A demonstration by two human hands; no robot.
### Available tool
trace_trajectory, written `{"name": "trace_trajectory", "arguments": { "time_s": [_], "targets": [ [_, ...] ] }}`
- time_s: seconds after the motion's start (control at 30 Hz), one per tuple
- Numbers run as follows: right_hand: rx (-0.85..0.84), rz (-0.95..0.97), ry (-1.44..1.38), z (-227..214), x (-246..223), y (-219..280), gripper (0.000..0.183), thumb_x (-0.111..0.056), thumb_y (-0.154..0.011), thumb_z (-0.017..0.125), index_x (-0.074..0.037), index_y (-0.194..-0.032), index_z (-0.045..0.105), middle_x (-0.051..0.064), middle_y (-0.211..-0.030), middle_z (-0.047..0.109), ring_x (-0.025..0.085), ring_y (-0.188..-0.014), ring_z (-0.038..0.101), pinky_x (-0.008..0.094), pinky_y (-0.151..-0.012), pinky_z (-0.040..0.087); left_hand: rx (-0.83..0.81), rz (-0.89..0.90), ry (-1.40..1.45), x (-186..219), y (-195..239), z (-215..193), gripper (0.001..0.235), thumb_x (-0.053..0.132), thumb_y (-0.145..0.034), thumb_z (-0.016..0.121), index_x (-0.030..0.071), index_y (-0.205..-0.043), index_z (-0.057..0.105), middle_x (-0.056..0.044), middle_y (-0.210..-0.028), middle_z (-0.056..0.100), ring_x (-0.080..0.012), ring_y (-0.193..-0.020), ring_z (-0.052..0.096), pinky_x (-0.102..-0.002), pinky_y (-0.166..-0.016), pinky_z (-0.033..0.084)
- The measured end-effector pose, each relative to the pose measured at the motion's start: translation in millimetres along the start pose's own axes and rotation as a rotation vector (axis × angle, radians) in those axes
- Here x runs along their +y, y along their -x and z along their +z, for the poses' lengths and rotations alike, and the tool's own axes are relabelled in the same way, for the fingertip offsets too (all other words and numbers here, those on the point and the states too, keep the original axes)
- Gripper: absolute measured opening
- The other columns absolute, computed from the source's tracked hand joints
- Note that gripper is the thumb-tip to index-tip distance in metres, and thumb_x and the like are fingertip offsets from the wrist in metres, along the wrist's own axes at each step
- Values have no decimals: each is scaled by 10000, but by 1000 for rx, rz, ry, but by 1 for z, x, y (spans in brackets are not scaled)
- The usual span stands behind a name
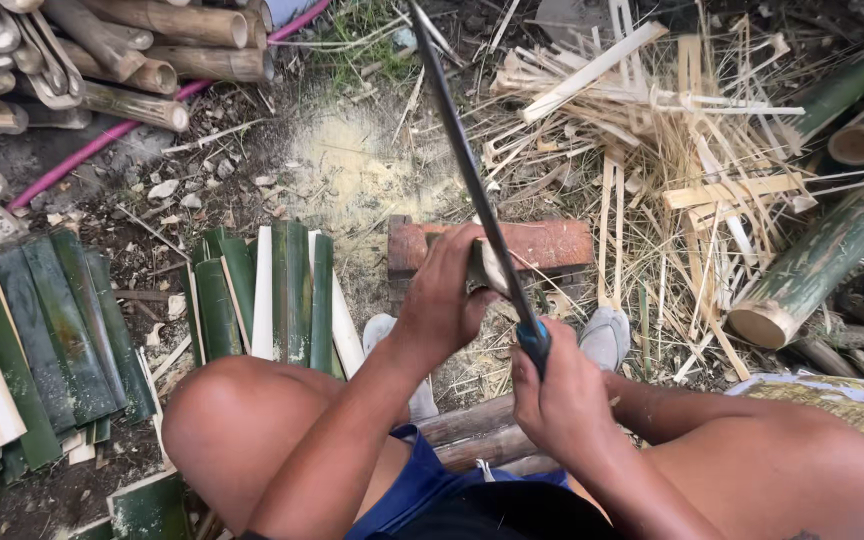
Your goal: The person sits on the ground and uses a knife to split bamboo strips into thinner pieces. They repeatedly pick up bamboo sections, split them on a brick, and place the finished pieces into a pile.
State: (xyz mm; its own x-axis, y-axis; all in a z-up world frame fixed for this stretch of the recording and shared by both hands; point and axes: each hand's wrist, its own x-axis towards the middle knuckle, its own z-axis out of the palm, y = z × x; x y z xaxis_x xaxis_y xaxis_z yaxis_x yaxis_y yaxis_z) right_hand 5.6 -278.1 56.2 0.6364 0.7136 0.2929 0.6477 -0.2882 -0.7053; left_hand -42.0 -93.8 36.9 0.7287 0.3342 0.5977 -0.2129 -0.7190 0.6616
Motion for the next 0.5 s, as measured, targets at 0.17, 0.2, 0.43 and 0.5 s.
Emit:
{"name": "trace_trajectory", "arguments": {
  "time_s": [0.17, 0.2, 0.43, 0.5],
  "targets": [
    [2, 2, 48, 16, 29, 2, 331, -119, -932, 628, -31, -1227, 506, 249, -845, 660, 496, -729, 663, 533, -642, 529, 23, 8, -44, -23, 3, 7, 779, 47, -781, 839, 72, -1427, 405, -200, -1366, 557, -413, -1304, 560, -488, -1123, 472],
    [0, 18, 34, 19, 34, 3, 330, -124, -952, 635, -24, -1236, 501, 241, -828, 659, 504, -736, 655, 538, -642, 518, 19, -20, -58, -26, 6, 9, 786, 49, -762, 853, 75, -1418, 422, -207, -1362, 563, -423, -1284, 556, -498, -1087, 466],
    [61, -86, -166, 44, 74, -1, 330, -87, -968, 600, 0, -1259, 472, 195, -812, 671, 404, -650, 698, 466, -603, 545, -64, -89, -8, -55, 19, 30, 746, 32, -776, 832, 94, -1398, 424, -178, -1363, 543, -415, -1315, 532, -483, -1084, 468],
    [95, -137, -121, 45, 74, 2, 334, -78, -972, 611, 5, -1264, 473, 224, -857, 668, 431, -691, 682, 479, -621, 532, -81, -106, 6, -53, 22, 31, 733, -8, -795, 798, 92, -1411, 416, -177, -1386, 539, -419, -1345, 526, -474, -1089, 472]
  ]
}}
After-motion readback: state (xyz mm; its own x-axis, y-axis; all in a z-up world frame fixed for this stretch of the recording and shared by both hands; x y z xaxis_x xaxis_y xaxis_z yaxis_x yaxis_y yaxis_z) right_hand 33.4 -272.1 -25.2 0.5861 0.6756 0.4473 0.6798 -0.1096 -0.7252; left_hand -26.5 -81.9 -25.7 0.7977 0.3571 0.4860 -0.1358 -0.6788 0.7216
